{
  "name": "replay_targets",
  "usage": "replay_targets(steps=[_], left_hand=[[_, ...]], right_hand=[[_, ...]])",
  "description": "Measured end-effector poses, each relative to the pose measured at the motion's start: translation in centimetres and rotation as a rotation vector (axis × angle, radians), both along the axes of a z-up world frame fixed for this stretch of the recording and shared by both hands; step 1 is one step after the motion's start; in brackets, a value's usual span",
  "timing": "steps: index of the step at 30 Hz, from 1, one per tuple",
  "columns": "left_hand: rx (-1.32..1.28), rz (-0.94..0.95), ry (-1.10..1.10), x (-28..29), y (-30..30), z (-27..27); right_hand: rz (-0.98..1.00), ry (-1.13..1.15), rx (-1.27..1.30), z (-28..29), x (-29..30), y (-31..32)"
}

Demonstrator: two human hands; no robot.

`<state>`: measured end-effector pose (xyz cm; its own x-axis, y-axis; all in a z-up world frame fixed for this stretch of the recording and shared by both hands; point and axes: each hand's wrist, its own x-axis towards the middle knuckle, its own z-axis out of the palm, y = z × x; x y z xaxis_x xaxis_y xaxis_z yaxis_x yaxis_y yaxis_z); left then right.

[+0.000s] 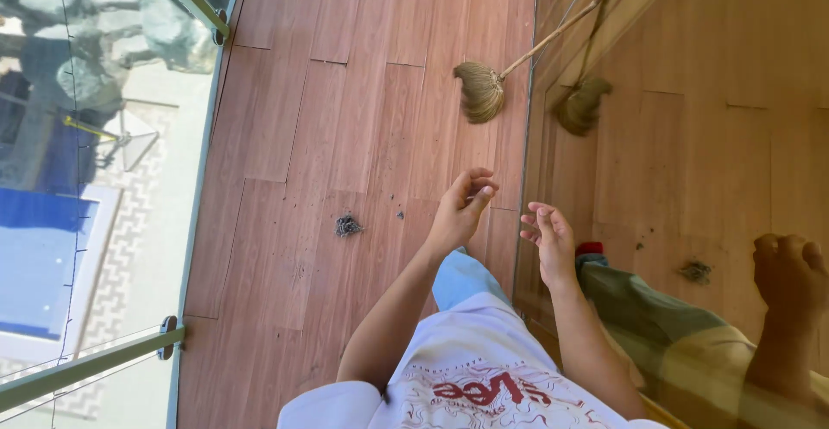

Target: The person sweeps the floor of a bedroom and an adjacent room using a traditional straw broom. They move debris from the wooden floor near a glass door and continue sweeping along the walls and furniture in the second room.

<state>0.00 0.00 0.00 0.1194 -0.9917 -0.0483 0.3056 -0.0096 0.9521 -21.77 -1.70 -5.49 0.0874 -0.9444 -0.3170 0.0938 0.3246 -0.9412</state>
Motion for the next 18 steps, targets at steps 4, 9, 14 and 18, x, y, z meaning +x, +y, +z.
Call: replay_targets(steps=[4, 9, 14, 18], left_hand=[[0.078, 0.055, 0.064, -0.4, -14.8, -5.8], [0.21, 0.15, 0.281, 0.4, -27.0, -8.0], [0.32, 0.111, 0.365, 1.5, -42.2, -12.5], [0.379, 0.11, 0.329, 1.0, -52.2, -17.8]], right_hand=[[0.095, 0.063, 0.01, -0.6, 5.3, -14.2], [0.328, 0.347, -0.281, 0.8, 9.7, -27.6], [0.318, 0.836, -0.401, -1.3, 9.9, -43.7], [0.18, 1.135, -0.485, -6.8, 7.1, -58.3]])
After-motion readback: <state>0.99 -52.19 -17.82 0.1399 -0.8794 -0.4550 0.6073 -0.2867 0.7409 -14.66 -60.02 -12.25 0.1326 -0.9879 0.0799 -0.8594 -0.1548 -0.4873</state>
